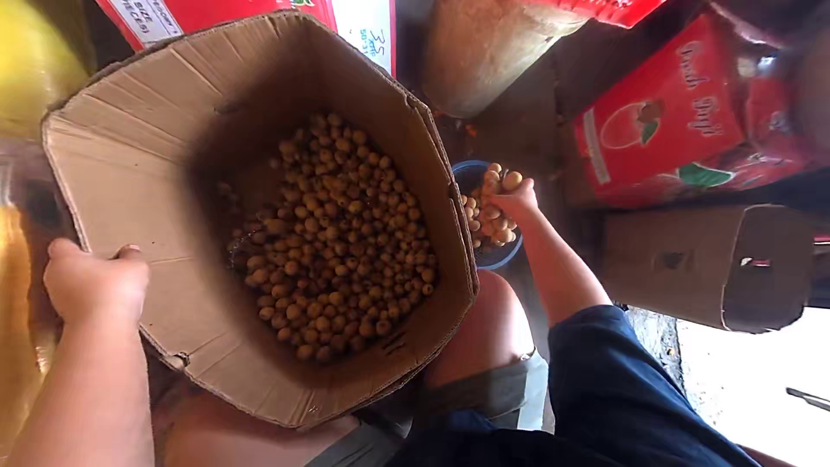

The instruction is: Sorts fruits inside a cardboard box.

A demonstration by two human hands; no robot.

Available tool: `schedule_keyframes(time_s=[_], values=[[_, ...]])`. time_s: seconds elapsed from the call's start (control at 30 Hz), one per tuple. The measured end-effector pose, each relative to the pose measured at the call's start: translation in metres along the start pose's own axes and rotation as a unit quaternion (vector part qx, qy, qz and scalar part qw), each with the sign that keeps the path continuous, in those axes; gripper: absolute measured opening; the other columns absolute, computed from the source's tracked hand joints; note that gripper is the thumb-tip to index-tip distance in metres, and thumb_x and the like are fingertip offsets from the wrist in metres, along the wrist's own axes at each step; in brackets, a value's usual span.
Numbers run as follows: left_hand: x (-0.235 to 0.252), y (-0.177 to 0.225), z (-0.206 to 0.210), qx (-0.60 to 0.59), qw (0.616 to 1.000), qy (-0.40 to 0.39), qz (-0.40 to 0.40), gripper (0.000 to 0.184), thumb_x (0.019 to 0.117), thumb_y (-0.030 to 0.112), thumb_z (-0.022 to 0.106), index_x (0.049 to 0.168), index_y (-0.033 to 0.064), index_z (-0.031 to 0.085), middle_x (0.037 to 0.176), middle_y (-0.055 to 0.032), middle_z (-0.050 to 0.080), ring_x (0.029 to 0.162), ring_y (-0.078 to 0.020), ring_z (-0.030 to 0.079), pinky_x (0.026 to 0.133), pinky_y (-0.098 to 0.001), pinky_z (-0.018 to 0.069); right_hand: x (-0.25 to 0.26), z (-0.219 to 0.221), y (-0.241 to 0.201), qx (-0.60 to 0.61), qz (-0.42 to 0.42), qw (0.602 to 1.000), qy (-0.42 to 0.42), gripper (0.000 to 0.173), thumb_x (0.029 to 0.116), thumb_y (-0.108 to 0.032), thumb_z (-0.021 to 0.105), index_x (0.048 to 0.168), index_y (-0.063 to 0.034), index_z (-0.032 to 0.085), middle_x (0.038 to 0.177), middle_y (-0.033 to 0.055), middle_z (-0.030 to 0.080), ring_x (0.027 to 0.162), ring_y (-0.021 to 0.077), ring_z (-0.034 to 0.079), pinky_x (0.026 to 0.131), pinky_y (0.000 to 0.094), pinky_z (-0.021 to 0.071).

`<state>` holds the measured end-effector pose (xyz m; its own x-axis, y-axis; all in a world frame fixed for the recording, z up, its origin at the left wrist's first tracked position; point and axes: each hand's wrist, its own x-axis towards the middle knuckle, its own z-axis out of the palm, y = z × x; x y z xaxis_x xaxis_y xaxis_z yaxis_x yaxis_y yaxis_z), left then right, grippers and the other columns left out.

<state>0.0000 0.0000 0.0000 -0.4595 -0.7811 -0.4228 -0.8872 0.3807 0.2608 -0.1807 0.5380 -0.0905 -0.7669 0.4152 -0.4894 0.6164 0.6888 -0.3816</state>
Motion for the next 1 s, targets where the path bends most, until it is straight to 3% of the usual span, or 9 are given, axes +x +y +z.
schedule_keyframes(time_s=[0.1,0.17,0.27,0.33,0.47,0.6,0.77,0.87,1.0], values=[[0.001,-0.001,0.001,-0.005,1.000,-0.003,0.000,0.056,0.1056,0.022,0.056,0.148,-0.0093,0.037,0.141,-0.0418,0.048,0.136,-0.0553,0.047,0.108,-0.0713,0.0367,0.020,0.027,-0.001,-0.062,-0.023,0.998,-0.001,0.102,0.0681,-0.028,0.093,0.150,-0.0023,0.037,0.133,0.0322,0.059,0.124,0.0484,0.058,0.100,0.0669,0.0481],[0.003,-0.002,0.000,-0.005,1.000,0.001,0.000,0.054,0.1062,0.022,0.055,0.146,-0.0096,0.037,0.140,-0.0420,0.049,0.135,-0.0555,0.048,0.108,-0.0713,0.0372,0.021,0.040,-0.009,-0.089,-0.046,0.995,-0.018,0.091,0.0799,-0.031,0.085,0.154,-0.0039,0.039,0.143,0.0337,0.050,0.134,0.0506,0.049,0.106,0.0685,0.0423],[0.005,-0.006,0.002,-0.003,1.000,0.000,0.001,0.054,0.1058,0.022,0.057,0.145,-0.0093,0.038,0.139,-0.0412,0.050,0.134,-0.0549,0.048,0.107,-0.0709,0.0372,0.020,0.044,-0.015,-0.129,-0.053,0.987,-0.084,0.090,0.0914,-0.028,0.074,0.163,-0.0094,0.023,0.156,0.0320,0.037,0.143,0.0502,0.039,0.111,0.0672,0.0383],[0.007,-0.007,0.003,-0.005,1.000,0.001,0.004,0.054,0.1053,0.022,0.057,0.145,-0.0096,0.038,0.139,-0.0408,0.050,0.134,-0.0544,0.049,0.107,-0.0709,0.0378,0.029,0.031,-0.011,-0.064,-0.065,0.993,-0.073,0.072,0.0904,-0.012,0.073,0.154,-0.0049,0.040,0.148,0.0313,0.048,0.136,0.0483,0.048,0.107,0.0675,0.0416],[0.018,-0.013,0.007,-0.015,1.000,-0.003,-0.005,0.054,0.1052,0.022,0.057,0.145,-0.0083,0.038,0.139,-0.0398,0.051,0.134,-0.0537,0.049,0.107,-0.0712,0.0379,0.008,-0.026,-0.033,0.116,-0.089,0.987,0.061,0.059,0.0949,-0.001,0.051,0.153,-0.0048,0.043,0.148,0.0208,0.052,0.132,0.0297,0.054,0.105,0.0469,0.0481],[0.061,-0.060,0.038,-0.022,0.997,0.046,0.061,0.059,0.1008,0.033,0.059,0.142,-0.0056,0.042,0.127,-0.0391,0.059,0.122,-0.0564,0.058,0.096,-0.0767,0.0447,-0.059,-0.053,-0.091,0.146,-0.323,0.929,0.106,0.053,0.0909,0.002,0.053,0.143,0.0053,0.047,0.147,0.0226,0.051,0.130,0.0237,0.056,0.101,0.0339,0.0508],[0.027,-0.026,0.013,-0.033,0.999,0.014,0.032,0.058,0.1030,0.022,0.059,0.148,-0.0079,0.038,0.136,-0.0411,0.053,0.130,-0.0572,0.051,0.104,-0.0752,0.0398,-0.148,0.000,-0.161,-0.101,-0.607,0.788,0.035,0.044,0.0871,-0.012,0.070,0.129,-0.0006,0.065,0.142,0.0282,0.054,0.136,0.0430,0.049,0.111,0.0552,0.0418],[0.026,-0.023,0.013,-0.037,0.999,0.015,0.022,0.052,0.1026,0.021,0.059,0.144,-0.0055,0.042,0.132,-0.0378,0.057,0.127,-0.0551,0.055,0.100,-0.0737,0.0431,-0.167,0.059,-0.190,-0.266,-0.567,0.773,-0.105,0.065,0.0867,-0.015,0.076,0.148,-0.0130,0.054,0.157,0.0211,0.043,0.146,0.0441,0.038,0.113,0.0654,0.0346],[0.026,-0.022,0.012,-0.051,0.999,-0.001,0.010,0.052,0.1027,0.021,0.059,0.145,-0.0039,0.041,0.131,-0.0357,0.059,0.126,-0.0530,0.057,0.099,-0.0723,0.0448,-0.133,0.135,-0.209,-0.330,-0.479,0.788,-0.201,0.080,0.0834,-0.014,0.082,0.154,-0.0110,0.045,0.157,0.0225,0.041,0.145,0.0458,0.037,0.112,0.0672,0.0371]])
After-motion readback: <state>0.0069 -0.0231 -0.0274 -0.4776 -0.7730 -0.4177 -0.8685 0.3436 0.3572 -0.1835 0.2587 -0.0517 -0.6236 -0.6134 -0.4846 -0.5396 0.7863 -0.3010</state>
